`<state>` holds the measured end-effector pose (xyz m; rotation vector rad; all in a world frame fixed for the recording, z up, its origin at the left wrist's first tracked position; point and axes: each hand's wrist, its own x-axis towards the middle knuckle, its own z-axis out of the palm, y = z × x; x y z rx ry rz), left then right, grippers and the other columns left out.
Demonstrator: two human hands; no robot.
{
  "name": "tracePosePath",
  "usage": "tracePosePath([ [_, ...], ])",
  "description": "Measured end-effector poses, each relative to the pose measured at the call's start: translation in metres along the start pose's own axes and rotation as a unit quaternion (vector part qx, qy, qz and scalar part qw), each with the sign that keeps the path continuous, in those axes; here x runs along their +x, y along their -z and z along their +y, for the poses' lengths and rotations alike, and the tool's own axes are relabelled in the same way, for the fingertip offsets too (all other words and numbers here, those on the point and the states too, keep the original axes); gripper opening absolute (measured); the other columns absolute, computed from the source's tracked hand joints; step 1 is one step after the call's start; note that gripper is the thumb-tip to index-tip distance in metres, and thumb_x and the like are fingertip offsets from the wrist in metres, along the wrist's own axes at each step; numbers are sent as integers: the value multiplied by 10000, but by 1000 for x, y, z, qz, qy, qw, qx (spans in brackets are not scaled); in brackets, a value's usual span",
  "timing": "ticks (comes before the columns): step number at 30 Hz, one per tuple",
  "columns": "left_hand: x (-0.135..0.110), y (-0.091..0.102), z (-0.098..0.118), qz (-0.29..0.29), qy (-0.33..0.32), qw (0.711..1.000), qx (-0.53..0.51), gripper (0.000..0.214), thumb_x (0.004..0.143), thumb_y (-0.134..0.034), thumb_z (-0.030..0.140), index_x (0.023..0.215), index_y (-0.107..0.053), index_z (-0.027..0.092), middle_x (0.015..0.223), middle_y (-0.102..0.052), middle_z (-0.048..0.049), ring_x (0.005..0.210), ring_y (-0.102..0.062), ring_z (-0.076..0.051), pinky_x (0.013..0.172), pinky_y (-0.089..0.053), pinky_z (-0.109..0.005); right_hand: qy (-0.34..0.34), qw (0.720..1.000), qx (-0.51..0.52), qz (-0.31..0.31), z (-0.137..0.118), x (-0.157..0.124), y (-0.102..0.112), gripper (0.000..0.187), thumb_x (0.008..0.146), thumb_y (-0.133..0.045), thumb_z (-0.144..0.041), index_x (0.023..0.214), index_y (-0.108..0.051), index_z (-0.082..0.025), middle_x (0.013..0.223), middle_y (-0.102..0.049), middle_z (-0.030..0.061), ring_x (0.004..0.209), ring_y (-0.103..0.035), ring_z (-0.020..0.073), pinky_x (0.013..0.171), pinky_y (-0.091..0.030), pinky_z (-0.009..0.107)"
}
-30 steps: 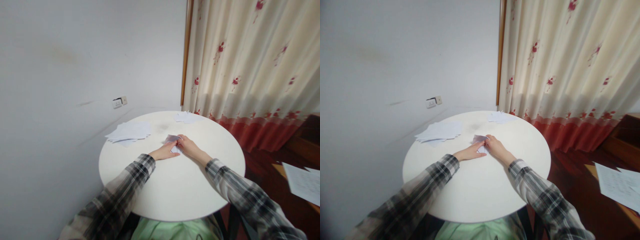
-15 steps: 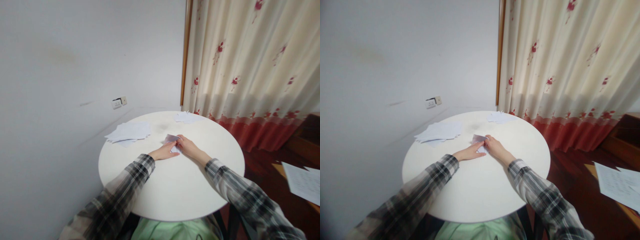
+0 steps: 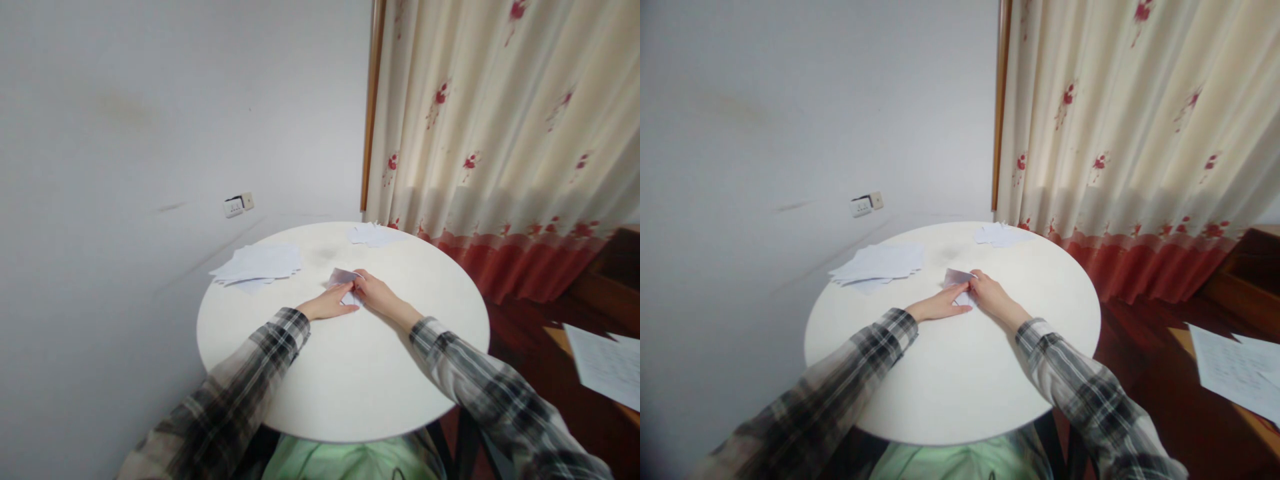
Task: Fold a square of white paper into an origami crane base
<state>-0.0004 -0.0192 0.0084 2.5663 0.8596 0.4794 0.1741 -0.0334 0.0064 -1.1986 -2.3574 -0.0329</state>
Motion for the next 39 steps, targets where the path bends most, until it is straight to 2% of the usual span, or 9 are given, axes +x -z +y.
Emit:
tracePosePath([
  [21, 0, 1, -1, -5, -11, 1000, 1, 576, 761, -510, 446, 1235, -376, 147, 1244, -464, -119, 1140, -423, -253, 979, -290, -352, 7, 1000, -2, 3, 1, 0, -1, 165, 819, -411, -140, 949, -512, -131, 1149, -474, 116, 930, -510, 149, 752, -422, 251],
  [29, -1, 2, 1, -23, 16, 999, 19, 624, 773, -479, 480, 1269, -339, 127, 1298, -417, -126, 1199, -370, -249, 1010, -250, -336, 0, 1000, 4, 0, 0, 0, 0, 163, 819, -416, -137, 946, -518, -135, 1139, -474, 113, 921, -510, 146, 742, -418, 255],
  [39, 0, 2, 0, -23, 8, 999, 23, 629, 775, -484, 465, 1280, -330, 123, 1288, -426, -126, 1179, -390, -246, 1001, -259, -332, -2, 1000, -4, -4, -2, 0, 2, 175, 815, -409, -125, 955, -513, -138, 1143, -473, 108, 912, -516, 138, 750, -421, 249],
])
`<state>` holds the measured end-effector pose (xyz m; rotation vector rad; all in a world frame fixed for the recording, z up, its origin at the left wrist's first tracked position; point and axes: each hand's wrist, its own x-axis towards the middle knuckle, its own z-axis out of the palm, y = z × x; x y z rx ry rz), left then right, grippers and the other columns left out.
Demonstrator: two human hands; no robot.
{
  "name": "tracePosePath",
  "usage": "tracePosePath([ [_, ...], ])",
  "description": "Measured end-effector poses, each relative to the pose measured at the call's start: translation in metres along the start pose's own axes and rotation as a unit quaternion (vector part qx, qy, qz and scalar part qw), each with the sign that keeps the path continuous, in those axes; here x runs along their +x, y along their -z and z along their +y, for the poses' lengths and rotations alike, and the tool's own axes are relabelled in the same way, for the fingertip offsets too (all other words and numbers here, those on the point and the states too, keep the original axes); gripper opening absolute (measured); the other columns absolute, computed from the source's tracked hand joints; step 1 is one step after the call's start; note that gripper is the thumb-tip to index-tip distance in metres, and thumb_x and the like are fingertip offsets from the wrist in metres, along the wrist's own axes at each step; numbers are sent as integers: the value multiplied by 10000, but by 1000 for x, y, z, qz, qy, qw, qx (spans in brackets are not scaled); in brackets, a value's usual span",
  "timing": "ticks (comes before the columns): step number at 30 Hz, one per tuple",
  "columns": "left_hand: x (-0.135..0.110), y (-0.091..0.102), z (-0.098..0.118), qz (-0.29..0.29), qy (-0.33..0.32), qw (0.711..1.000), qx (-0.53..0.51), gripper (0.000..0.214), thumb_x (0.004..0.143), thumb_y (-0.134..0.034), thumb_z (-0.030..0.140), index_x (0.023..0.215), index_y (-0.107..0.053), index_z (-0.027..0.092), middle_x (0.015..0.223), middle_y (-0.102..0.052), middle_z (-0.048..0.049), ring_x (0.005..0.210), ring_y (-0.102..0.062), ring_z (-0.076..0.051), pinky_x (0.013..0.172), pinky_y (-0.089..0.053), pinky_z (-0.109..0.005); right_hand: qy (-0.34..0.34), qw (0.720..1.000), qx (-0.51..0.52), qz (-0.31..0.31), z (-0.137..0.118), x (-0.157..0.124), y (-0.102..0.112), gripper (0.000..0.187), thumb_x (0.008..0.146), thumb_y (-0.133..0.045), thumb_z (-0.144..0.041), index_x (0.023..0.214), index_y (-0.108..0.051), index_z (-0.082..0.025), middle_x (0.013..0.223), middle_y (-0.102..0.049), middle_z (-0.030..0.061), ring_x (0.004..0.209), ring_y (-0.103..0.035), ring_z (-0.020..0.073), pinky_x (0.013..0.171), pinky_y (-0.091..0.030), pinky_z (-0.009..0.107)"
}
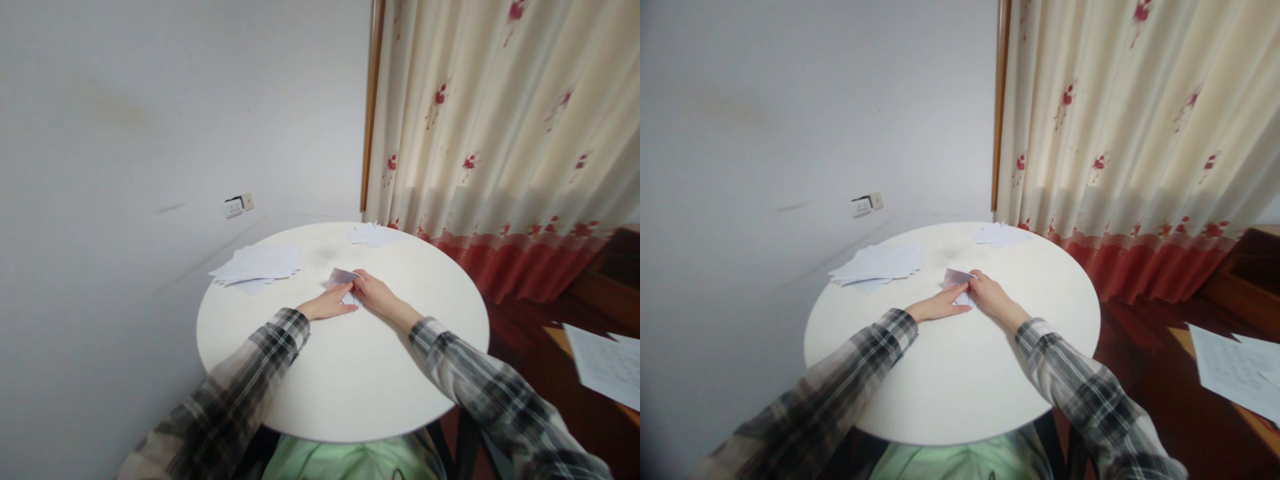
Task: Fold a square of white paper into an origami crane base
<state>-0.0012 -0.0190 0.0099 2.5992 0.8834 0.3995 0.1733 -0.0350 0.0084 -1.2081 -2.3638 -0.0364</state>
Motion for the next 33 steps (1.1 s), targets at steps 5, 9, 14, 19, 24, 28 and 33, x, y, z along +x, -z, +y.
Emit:
tracePosePath([
  [5, 0, -1, 0, 2, 6, 1000, -4, 620, 774, -485, 466, 1272, -342, 126, 1285, -429, -126, 1178, -387, -250, 1002, -256, -336, 4, 1000, -5, 4, 1, -1, -1, 172, 815, -405, -125, 950, -509, -136, 1139, -476, 105, 903, -516, 138, 736, -422, 245],
  [9, 0, 1, 2, 2, 6, 1000, -5, 617, 771, -490, 456, 1269, -346, 121, 1284, -429, -132, 1174, -391, -247, 999, -262, -337, 3, 1000, -8, 3, 0, -1, -1, 166, 821, -401, -140, 945, -511, -137, 1139, -478, 106, 904, -516, 140, 732, -422, 245],
  [14, -1, 2, 3, -2, 10, 1000, -4, 618, 772, -486, 464, 1269, -347, 123, 1297, -417, -132, 1188, -380, -246, 1007, -255, -335, -2, 1000, -3, 1, 1, 0, -1, 166, 819, -412, -144, 951, -513, -138, 1138, -477, 108, 924, -511, 144, 742, -421, 251],
  [19, -1, 2, 2, -6, 12, 1000, -6, 658, 767, -489, 470, 1291, -313, 114, 1314, -396, -139, 1200, -369, -246, 1013, -247, -339, -1, 1000, -3, 8, 1, 0, -2, 150, 822, -418, -152, 936, -514, -138, 1125, -485, 103, 891, -516, 139, 729, -422, 245],
  [24, -1, 2, 4, -12, 17, 1000, -1, 658, 769, -483, 470, 1289, -315, 104, 1315, -394, -144, 1209, -358, -248, 1017, -242, -336, -2, 1000, 7, 3, 0, 0, -1, 151, 821, -426, -146, 942, -517, -139, 1133, -476, 108, 901, -515, 137, 742, -417, 251],
  [28, -1, 3, 5, -12, 20, 1000, 1, 651, 771, -481, 464, 1293, -310, 114, 1320, -390, -136, 1210, -355, -248, 1020, -235, -336, -6, 1000, 6, -1, 0, 0, 0, 160, 829, -416, -155, 950, -519, -138, 1139, -471, 112, 897, -517, 138, 740, -417, 255],
  [33, -1, 3, 5, -8, 21, 1000, -6, 651, 766, -486, 463, 1291, -313, 120, 1323, -388, -132, 1210, -356, -252, 1018, -238, -342, -2, 1000, 8, 1, -1, 0, 0, 175, 819, -415, -138, 961, -517, -138, 1142, -470, 111, 905, -515, 141, 741, -416, 257],
])
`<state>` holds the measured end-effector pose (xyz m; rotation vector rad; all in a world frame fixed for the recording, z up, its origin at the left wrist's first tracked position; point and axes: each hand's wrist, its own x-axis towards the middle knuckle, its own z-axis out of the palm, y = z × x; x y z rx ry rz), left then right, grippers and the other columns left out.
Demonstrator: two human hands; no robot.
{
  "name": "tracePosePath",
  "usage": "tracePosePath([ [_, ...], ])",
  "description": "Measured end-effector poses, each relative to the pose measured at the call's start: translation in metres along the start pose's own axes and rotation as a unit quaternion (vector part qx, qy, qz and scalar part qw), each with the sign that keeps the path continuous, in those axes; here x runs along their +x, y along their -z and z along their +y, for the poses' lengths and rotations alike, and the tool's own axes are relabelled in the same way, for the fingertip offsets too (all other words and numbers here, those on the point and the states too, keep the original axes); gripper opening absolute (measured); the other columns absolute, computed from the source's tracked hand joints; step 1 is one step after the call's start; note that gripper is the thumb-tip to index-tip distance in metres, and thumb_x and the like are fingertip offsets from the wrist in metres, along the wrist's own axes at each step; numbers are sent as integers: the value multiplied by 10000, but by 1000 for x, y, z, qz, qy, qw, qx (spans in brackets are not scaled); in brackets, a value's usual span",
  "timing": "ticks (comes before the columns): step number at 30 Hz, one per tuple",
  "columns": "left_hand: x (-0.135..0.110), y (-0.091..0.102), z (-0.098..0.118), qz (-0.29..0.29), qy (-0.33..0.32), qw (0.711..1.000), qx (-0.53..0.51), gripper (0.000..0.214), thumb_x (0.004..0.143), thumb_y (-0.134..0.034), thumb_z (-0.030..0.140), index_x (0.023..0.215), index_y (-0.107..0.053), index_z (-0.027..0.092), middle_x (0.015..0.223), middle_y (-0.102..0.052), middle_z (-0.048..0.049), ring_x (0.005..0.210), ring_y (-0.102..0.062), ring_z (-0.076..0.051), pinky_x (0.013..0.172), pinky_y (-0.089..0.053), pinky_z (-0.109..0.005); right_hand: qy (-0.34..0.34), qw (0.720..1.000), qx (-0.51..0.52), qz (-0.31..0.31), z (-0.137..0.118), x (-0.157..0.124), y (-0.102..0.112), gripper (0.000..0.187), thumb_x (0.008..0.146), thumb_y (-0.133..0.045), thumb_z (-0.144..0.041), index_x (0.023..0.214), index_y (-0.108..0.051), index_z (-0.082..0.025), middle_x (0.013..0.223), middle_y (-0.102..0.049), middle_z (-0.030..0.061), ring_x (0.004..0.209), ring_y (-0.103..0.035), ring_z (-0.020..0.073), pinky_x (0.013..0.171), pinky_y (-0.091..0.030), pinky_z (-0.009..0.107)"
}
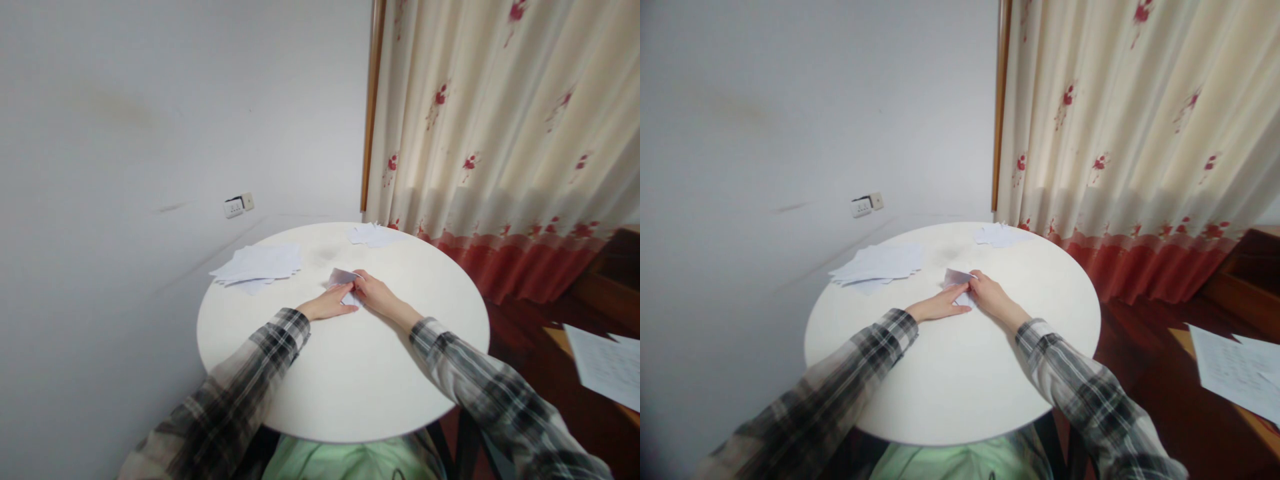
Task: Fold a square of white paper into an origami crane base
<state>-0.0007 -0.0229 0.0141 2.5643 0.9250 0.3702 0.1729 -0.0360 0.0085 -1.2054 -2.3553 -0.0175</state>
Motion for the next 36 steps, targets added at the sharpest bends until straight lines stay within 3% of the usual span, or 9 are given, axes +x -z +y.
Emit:
tracePosePath([
  [36, 1, -2, -4, 1, 4, 1000, -5, 722, 739, -509, 498, 1309, -288, 115, 1338, -368, -145, 1229, -334, -266, 1025, -231, -356, -1, 1000, -7, -2, 3, 0, -2, 179, 831, -410, -160, 974, -516, -138, 1146, -480, 104, 904, -517, 137, 748, -411, 247],
])
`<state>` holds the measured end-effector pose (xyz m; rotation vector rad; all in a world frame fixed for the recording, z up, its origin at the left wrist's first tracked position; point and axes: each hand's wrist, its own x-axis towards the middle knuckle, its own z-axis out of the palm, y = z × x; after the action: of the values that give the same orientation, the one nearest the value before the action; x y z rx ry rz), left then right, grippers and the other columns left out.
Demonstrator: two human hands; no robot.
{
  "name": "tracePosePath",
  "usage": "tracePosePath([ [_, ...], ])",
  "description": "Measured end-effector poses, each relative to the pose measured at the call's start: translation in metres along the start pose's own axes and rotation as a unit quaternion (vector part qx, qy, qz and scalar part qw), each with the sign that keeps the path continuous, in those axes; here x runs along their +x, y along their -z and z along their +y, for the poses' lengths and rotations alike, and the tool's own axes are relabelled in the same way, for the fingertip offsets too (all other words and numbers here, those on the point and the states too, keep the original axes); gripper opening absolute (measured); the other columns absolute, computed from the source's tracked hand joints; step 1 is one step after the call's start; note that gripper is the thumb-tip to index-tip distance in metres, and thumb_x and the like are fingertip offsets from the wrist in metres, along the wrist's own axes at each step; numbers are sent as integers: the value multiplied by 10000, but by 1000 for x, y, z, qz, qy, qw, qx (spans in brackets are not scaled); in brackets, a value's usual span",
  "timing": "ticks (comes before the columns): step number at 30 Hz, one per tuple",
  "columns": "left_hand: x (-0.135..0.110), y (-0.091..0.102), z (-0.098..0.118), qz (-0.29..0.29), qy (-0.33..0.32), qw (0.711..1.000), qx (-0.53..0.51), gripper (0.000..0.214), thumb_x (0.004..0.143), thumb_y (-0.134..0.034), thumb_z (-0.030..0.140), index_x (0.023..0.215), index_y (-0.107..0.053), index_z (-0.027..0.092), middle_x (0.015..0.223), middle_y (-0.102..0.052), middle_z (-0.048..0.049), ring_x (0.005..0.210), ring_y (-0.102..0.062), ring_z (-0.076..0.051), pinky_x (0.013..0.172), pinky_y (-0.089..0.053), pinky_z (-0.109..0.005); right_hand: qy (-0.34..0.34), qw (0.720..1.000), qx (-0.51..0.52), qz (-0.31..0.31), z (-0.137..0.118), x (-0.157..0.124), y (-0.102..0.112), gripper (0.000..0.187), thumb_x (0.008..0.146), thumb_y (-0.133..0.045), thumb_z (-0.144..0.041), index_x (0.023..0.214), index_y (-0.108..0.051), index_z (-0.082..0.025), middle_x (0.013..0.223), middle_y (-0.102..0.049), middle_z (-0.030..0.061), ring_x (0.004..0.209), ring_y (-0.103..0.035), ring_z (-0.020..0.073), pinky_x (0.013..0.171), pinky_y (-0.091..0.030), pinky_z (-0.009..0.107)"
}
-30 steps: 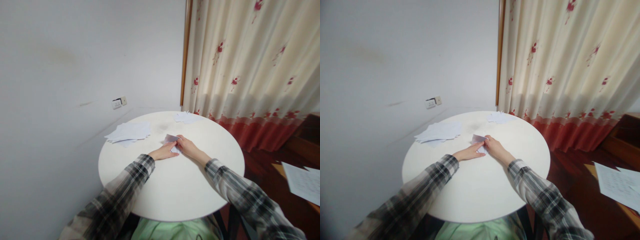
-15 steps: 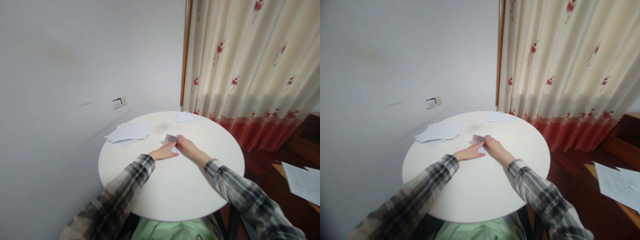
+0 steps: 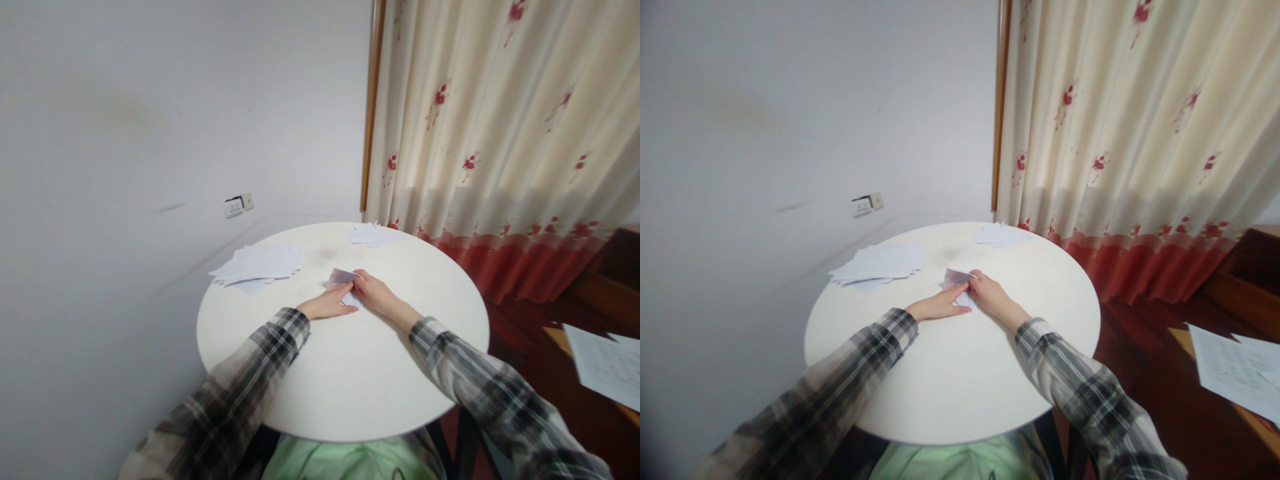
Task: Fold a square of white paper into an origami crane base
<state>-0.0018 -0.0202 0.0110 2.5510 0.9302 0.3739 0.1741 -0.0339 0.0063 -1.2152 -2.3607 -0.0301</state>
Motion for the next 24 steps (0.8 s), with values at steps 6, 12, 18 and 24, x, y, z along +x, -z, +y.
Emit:
tracePosePath([
  [6, 0, 0, 1, 2, -5, 1000, 1, 687, 741, -511, 486, 1281, -321, 107, 1318, -389, -151, 1215, -351, -267, 1020, -236, -359, 3, 1000, -4, 0, 1, 1, -2, 176, 833, -423, -174, 976, -518, -139, 1160, -478, 115, 945, -514, 151, 759, -420, 261],
  [12, 0, 1, 3, 13, -8, 1000, -12, 593, 733, -538, 443, 1218, -386, 138, 1246, -462, -126, 1148, -422, -255, 982, -292, -348, -3, 1000, -12, -13, -3, 1, 1, 188, 841, -425, -199, 990, -528, -150, 1191, -463, 112, 998, -500, 161, 799, -411, 268],
  [18, -1, 1, 4, 21, -17, 999, -32, 550, 727, -559, 418, 1173, -394, 144, 1204, -479, -124, 1118, -435, -248, 959, -318, -357, -13, 999, -50, -8, -7, 0, 4, 143, 845, -429, -214, 956, -504, -163, 1174, -459, 105, 916, -520, 155, 696, -416, 245],
  [24, -3, -1, 5, 36, -18, 997, -72, 414, 731, -564, 371, 1046, -409, 152, 1053, -525, -94, 946, -516, -201, 825, -417, -325, -27, 997, -73, -26, -10, -2, 7, 114, 843, -414, -199, 939, -466, -169, 1045, -493, 78, 752, -538, 129, 605, -378, 225],
])
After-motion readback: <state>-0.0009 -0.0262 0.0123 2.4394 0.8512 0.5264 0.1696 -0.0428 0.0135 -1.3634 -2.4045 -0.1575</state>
